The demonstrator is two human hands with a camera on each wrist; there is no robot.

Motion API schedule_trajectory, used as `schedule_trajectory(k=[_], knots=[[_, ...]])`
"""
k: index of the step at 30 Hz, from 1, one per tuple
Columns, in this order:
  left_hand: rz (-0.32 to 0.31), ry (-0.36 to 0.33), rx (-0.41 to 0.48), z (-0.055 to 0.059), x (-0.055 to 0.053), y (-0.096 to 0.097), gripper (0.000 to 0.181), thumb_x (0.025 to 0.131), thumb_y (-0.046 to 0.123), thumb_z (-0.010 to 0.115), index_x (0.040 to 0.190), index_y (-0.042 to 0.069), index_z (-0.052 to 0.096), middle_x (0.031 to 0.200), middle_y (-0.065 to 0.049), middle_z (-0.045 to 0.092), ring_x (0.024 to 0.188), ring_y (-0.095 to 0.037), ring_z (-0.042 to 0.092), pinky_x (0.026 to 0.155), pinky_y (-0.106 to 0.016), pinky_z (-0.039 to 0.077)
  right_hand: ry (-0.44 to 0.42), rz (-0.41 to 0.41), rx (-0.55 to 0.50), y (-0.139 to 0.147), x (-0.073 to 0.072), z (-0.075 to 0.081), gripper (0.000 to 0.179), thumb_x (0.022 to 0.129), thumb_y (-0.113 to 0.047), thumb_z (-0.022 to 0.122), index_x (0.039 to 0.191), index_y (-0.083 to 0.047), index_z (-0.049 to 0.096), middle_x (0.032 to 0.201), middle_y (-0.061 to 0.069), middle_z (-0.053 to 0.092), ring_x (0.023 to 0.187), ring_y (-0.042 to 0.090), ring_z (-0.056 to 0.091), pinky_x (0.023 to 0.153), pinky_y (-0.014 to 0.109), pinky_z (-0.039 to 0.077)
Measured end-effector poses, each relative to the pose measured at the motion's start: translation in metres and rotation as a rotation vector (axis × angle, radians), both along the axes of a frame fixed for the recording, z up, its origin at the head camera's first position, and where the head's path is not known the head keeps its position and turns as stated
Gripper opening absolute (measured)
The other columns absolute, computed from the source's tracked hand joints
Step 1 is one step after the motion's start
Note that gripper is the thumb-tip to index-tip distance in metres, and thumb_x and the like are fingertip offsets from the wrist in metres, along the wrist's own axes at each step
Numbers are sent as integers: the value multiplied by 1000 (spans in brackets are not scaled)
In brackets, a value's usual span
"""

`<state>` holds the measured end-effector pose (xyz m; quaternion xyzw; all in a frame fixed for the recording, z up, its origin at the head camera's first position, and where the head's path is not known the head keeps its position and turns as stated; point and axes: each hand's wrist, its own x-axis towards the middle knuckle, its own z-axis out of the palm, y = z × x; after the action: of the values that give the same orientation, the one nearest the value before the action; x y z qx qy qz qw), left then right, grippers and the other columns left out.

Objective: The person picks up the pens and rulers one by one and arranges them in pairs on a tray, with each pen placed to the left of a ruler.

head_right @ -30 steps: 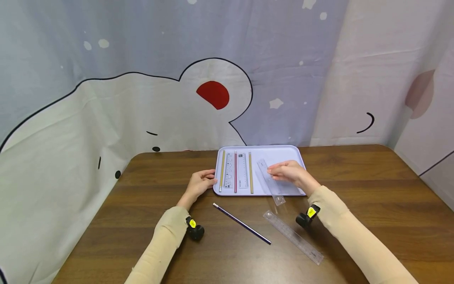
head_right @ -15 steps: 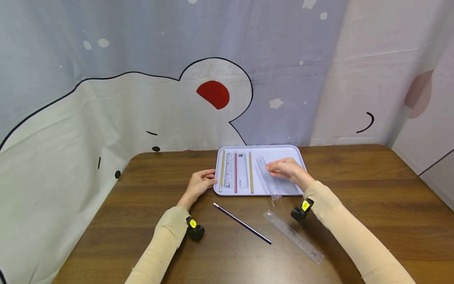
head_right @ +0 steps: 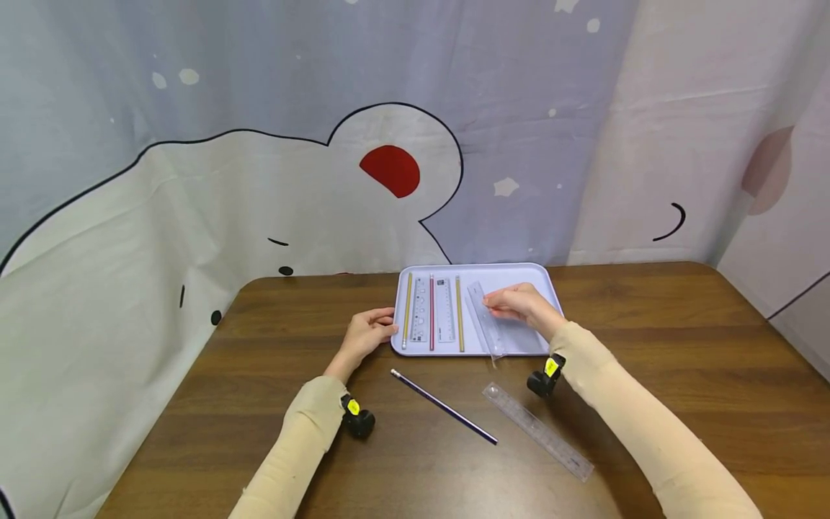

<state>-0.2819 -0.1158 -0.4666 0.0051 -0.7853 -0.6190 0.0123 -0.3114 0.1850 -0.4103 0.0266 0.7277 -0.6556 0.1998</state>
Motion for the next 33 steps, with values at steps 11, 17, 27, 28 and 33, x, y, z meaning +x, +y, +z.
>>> schedule_trajectory(k=[11,17,27,28,33], knots=[[1,8,-1,1,1,-2,39,81,-3,70,120,-4,64,102,-20,68,69,-4,58,69,-24,60,6,2,-4,-5,-7,0,32,89,2,61,120,11,58,73,-8,71,68,0,65,68,14,57],[2,9,-8,1,2,-2,38,82,-3,70,120,-4,65,101,-20,68,69,-4,58,69,-25,60,-10,-13,-1,-10,-12,3,16,88,2,63,104,3,65,72,-7,71,67,1,65,68,14,57],[2,12,-13,1,2,-1,39,82,-3,70,120,-4,64,103,-21,68,70,-5,59,71,-26,60,-5,-4,2,-13,-16,9,10,88,3,62,89,-4,70,70,-6,70,66,0,64,66,13,56],[2,11,-13,1,2,-1,39,82,-3,70,120,-4,64,103,-21,68,71,-4,59,71,-26,60,-5,-4,1,-13,-16,9,10,89,3,62,89,-3,70,70,-6,70,66,0,64,66,13,56],[3,5,-11,1,1,-1,39,82,-3,70,120,-3,65,104,-20,68,70,-4,59,70,-25,60,-18,-12,-1,-14,-20,8,16,88,4,62,80,-7,71,69,-5,70,65,0,64,66,14,56]])
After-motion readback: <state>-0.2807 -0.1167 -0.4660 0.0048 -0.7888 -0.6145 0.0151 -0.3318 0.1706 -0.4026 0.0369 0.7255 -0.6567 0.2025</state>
